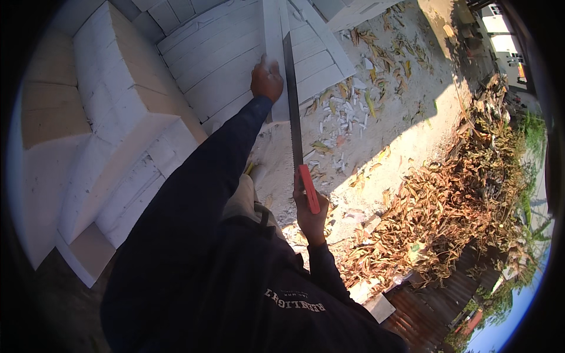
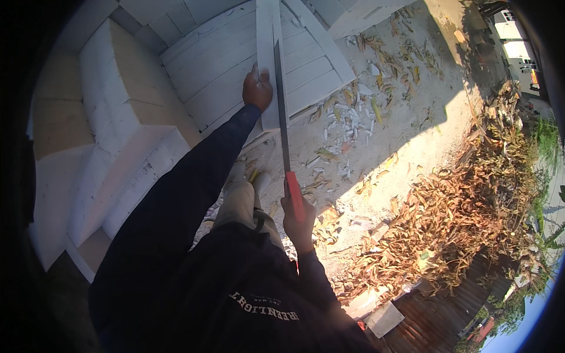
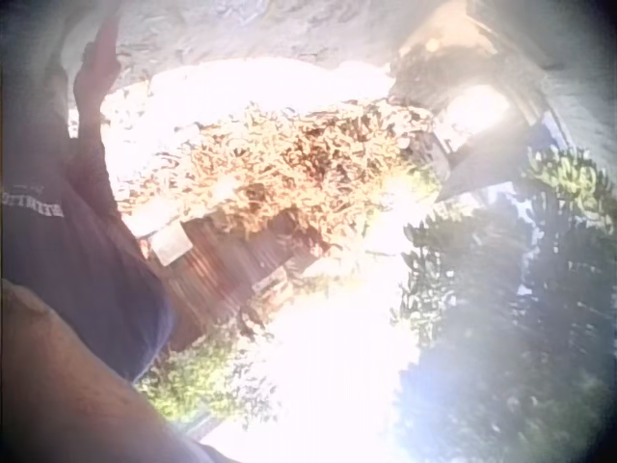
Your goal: The person uses a hand saw to cut a long, white wooden plank that is resting on a stack of similar planks. They hold the plank with their left hand and saw with their right hand, making repeated back-and-forth motions. The person briefly pauses to adjust the plank before continuing the cut.
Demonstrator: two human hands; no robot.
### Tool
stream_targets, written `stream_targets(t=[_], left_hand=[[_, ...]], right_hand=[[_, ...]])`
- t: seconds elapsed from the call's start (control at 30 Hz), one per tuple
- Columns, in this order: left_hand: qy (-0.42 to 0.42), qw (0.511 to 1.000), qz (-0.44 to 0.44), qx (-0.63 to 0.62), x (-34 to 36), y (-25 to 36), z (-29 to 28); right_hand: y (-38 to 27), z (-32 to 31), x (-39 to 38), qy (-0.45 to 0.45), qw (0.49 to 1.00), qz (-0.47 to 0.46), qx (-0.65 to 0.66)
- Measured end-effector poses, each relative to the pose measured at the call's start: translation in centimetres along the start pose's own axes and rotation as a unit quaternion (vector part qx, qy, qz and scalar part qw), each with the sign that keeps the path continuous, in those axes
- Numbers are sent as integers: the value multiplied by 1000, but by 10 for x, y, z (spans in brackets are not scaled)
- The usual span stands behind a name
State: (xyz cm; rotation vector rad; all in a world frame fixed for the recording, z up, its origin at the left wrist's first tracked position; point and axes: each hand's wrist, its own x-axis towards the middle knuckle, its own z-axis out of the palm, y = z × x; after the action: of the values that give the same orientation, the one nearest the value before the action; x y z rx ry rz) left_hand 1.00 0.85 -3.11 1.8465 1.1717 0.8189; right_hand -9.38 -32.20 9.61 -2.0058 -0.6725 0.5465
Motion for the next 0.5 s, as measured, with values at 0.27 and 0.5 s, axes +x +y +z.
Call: stream_targets(t=[0.27, 0.5], left_hand=[[-9, 1000, -16, 14, -3, 15, 2], [10, 1000, -10, 9, 3, 15, 13]], right_hand=[[-20, 4, 42, -19, 997, 80, -15], [-19, -6, 33, -1, 993, 111, 29]])
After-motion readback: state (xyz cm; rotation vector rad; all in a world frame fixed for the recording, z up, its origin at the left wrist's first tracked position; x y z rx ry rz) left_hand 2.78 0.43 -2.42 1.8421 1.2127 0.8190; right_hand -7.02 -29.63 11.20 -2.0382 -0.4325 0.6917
